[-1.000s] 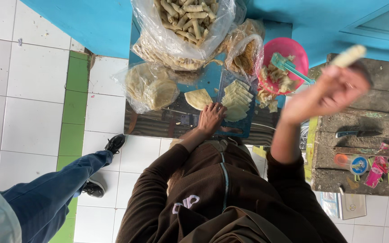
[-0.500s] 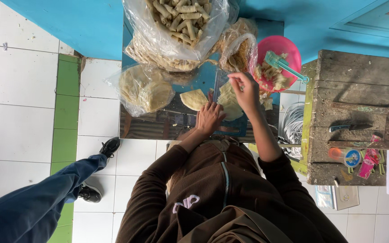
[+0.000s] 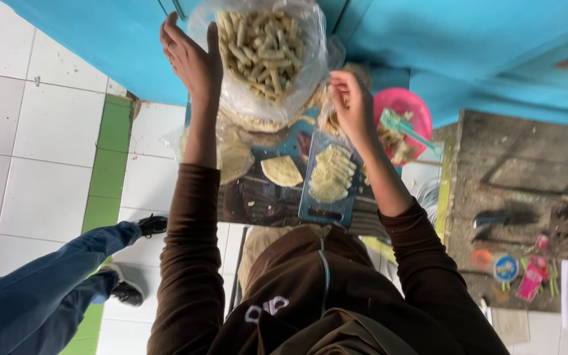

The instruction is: The person cuts a round sheet of dough into strips on a cutting board using a knife, then separates and stacks the cut pieces by hand. At the end they pick up pieces and dip them into a bag of brown powder on the table.

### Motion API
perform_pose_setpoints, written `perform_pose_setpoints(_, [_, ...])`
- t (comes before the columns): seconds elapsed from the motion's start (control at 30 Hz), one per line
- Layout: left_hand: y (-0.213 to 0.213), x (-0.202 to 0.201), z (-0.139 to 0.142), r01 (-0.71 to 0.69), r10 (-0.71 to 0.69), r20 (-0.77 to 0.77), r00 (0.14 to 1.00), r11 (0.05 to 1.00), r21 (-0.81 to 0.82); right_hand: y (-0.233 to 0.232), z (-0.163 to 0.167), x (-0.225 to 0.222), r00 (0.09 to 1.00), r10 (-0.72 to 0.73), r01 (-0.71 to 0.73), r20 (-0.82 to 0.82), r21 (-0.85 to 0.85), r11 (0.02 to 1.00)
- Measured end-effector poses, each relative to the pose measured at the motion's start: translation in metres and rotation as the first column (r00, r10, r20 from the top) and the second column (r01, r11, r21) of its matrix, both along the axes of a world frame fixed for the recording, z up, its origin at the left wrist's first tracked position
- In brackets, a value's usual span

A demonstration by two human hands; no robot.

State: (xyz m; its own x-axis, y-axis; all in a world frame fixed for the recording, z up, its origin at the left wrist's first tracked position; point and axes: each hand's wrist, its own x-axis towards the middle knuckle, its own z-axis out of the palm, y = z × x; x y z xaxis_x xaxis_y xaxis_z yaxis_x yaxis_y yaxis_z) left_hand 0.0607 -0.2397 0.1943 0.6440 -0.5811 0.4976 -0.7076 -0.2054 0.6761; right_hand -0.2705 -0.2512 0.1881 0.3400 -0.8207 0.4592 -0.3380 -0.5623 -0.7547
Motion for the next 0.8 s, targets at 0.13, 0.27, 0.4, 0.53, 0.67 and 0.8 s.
perform_pose_setpoints(0.13, [-0.036,0.034,-0.002,0.170,-0.107,-0.464,0.879,0.981,0.096,-0.038,0.025,0.032,0.984,0.155,-0.168,-0.088,-0.174,0.970])
perform_pose_setpoints(0.27, [-0.042,0.049,-0.003,0.305,-0.088,-0.646,0.758,0.924,0.232,-0.098,0.031,0.059,0.966,0.207,-0.223,-0.156,-0.095,0.970])
perform_pose_setpoints(0.4, [-0.038,0.057,-0.005,0.436,-0.113,-0.794,0.598,0.877,0.203,-0.117,0.024,0.092,0.876,0.338,-0.317,-0.345,0.116,0.941])
perform_pose_setpoints(0.53, [-0.054,0.042,0.000,0.247,-0.258,-0.767,0.588,0.960,-0.133,-0.105,0.028,0.124,0.785,0.311,-0.485,-0.535,-0.221,0.846])
perform_pose_setpoints(0.67, [-0.073,0.029,-0.004,0.304,-0.341,-0.453,0.824,0.940,-0.154,-0.098,0.031,0.160,0.807,0.340,-0.516,-0.483,-0.296,0.804])
perform_pose_setpoints(0.8, [-0.068,0.043,-0.017,0.279,-0.281,-0.333,0.900,0.959,-0.053,-0.122,0.024,0.204,0.837,0.182,-0.232,-0.516,-0.034,0.972])
